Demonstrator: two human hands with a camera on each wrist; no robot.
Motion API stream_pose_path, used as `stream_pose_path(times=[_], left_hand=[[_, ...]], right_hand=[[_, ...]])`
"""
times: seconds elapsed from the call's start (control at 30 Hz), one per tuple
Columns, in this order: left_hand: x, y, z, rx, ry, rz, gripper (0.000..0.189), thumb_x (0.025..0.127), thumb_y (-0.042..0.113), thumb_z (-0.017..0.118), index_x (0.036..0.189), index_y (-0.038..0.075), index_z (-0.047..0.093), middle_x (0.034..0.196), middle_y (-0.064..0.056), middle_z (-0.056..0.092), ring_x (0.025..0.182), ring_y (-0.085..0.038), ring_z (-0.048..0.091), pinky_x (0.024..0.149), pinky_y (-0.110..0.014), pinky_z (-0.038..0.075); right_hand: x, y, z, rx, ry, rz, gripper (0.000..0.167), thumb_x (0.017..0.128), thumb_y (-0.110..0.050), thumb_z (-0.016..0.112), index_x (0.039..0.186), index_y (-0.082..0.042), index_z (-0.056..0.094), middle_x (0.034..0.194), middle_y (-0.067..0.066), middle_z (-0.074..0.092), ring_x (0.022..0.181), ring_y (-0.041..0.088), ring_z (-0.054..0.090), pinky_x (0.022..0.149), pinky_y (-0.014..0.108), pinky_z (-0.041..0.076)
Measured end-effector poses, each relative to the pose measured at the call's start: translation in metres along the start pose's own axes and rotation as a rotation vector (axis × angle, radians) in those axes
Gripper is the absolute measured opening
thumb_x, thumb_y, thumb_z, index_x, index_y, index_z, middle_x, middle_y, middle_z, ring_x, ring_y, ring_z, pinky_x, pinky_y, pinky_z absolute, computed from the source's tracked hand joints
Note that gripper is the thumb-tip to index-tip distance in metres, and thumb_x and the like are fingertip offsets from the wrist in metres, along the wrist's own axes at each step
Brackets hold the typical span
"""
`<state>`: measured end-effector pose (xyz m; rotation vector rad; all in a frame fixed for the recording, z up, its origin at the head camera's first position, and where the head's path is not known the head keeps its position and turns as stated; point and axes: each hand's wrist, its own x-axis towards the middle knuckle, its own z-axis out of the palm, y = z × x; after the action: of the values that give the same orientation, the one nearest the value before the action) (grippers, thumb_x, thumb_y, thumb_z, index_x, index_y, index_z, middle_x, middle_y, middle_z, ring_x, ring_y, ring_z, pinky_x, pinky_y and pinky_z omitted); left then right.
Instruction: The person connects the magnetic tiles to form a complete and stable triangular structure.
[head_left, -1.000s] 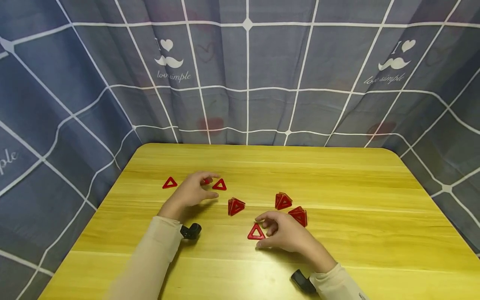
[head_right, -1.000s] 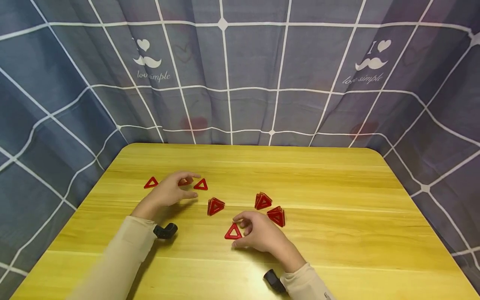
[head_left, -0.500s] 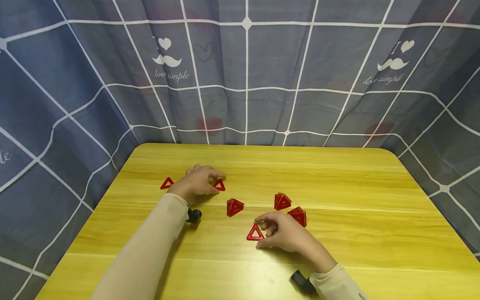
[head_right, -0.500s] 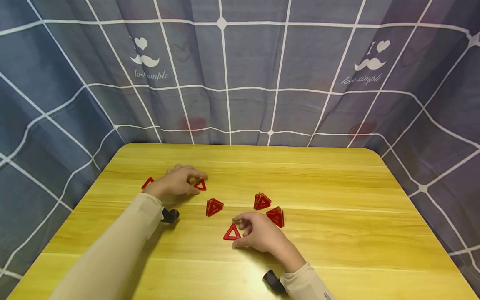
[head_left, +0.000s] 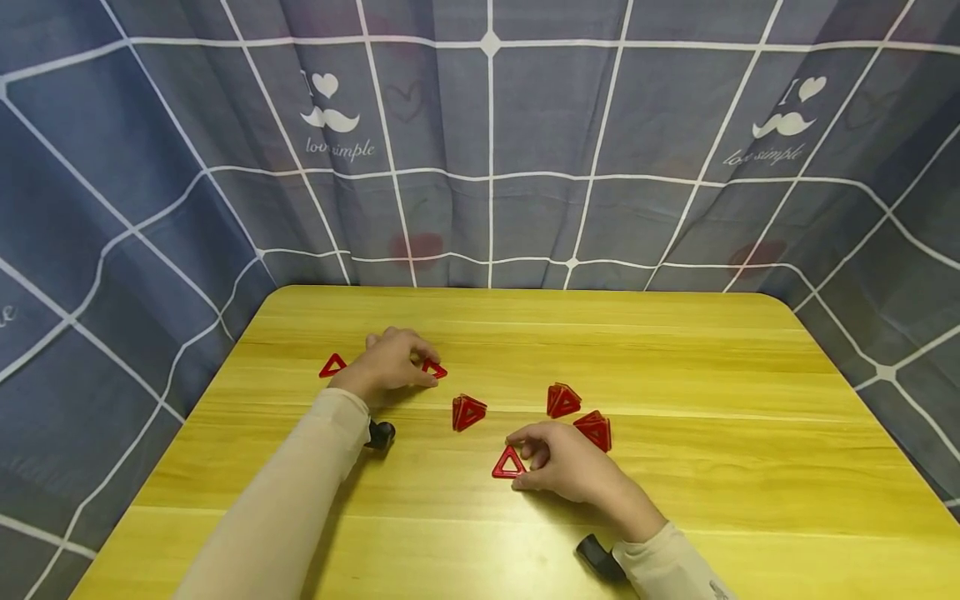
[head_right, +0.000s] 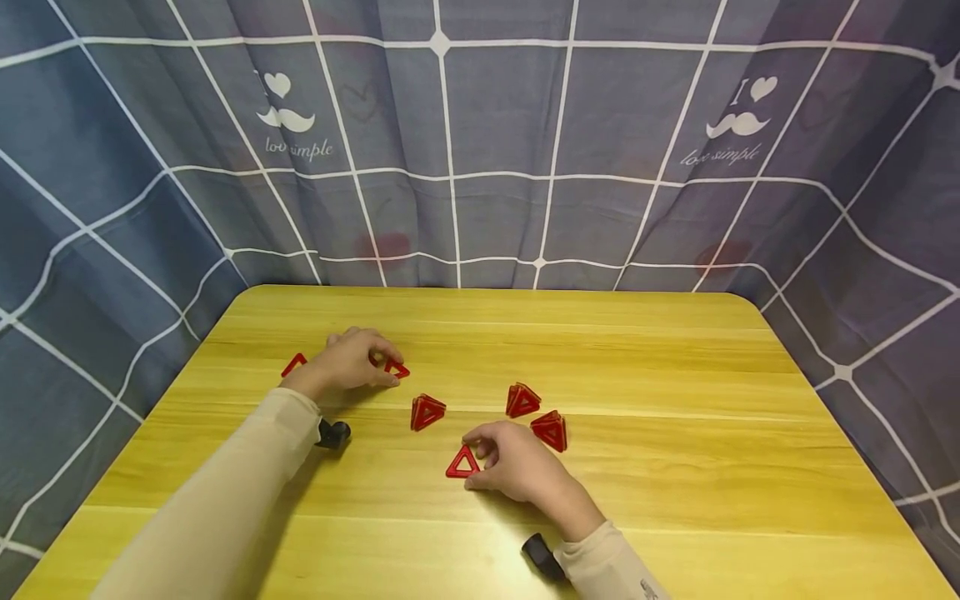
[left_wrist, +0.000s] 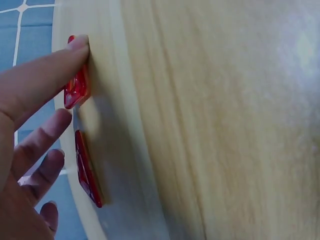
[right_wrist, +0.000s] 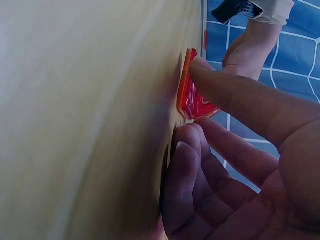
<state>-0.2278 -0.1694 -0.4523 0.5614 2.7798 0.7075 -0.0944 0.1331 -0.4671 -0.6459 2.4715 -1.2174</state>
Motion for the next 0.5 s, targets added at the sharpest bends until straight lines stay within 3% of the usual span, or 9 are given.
stream_pose_path(times=[0.2,0.37,0.5], left_hand=[[-0.002,0.004,-0.001,0.036,0.029,0.010,0.028,0.079,0.033,0.087,0.103,0.022,0.079,0.100,0.009,0.070,0.105,-0.024,0.051,0.089,-0.051,0.020],[-0.007,0.013,-0.003,-0.003,0.120,0.032,0.029,0.080,0.038,0.086,0.104,0.023,0.079,0.107,0.011,0.070,0.106,-0.021,0.056,0.089,-0.048,0.020],[-0.021,0.029,-0.007,-0.110,0.170,0.094,0.030,0.081,0.039,0.085,0.106,0.026,0.078,0.106,0.013,0.069,0.100,-0.024,0.057,0.089,-0.043,0.036]], right_hand=[[0.001,-0.002,0.000,0.004,0.000,0.014,0.044,0.080,-0.010,0.086,0.119,0.000,0.069,0.091,0.001,0.061,0.075,0.011,0.059,0.067,0.026,0.050],[0.001,-0.002,0.001,0.004,0.008,0.011,0.040,0.080,-0.009,0.086,0.115,-0.001,0.070,0.089,0.002,0.060,0.074,0.011,0.059,0.067,0.025,0.050],[0.001,-0.003,0.001,-0.012,0.019,0.018,0.037,0.079,-0.009,0.086,0.112,-0.002,0.071,0.088,0.002,0.060,0.073,0.012,0.058,0.067,0.026,0.050]])
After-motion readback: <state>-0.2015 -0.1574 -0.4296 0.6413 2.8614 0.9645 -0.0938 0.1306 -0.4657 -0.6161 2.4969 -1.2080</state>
